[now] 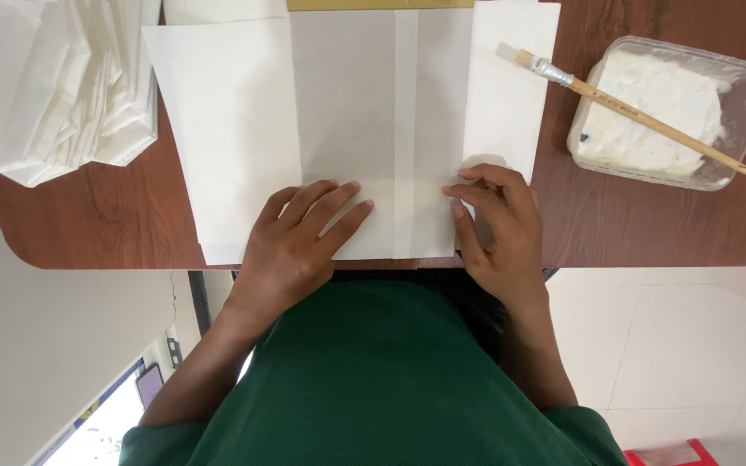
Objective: Manually folding and gluing sheets to assemble bags at a workstation.
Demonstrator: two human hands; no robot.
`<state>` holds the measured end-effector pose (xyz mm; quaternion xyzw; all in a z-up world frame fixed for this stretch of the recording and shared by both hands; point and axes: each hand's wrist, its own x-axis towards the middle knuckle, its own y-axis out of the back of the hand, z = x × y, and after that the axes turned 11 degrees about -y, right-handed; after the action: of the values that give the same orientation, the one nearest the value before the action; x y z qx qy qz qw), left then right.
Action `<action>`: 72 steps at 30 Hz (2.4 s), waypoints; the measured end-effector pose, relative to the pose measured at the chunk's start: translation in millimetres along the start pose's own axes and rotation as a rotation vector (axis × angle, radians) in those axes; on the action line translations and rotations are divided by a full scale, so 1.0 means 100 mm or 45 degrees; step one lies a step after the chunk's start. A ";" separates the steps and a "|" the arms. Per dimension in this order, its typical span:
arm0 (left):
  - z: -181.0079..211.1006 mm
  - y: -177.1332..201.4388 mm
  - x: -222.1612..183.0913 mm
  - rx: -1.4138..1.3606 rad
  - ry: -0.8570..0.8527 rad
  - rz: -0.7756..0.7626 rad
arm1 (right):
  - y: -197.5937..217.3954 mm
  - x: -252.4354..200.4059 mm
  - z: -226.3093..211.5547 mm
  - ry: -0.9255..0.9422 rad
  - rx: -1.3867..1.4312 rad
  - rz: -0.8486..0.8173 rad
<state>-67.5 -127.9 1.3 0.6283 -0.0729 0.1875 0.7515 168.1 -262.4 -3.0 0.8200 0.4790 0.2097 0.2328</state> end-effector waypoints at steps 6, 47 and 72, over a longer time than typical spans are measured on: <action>-0.02 0.06 0.05 -0.037 -0.013 -0.115 | 0.04 0.02 -0.07 -0.060 -0.008 0.004; -0.98 -0.28 0.68 -0.366 -0.329 0.061 | -0.17 0.73 -0.16 0.269 -0.489 -0.287; -0.96 -0.31 0.73 -0.315 -0.171 0.072 | -0.40 0.83 -0.08 0.153 -0.453 -0.138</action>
<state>-0.6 -25.2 -20.7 0.5398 -0.1631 0.1556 0.8111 173.7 -170.3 -9.7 0.7250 0.4908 0.3268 0.3560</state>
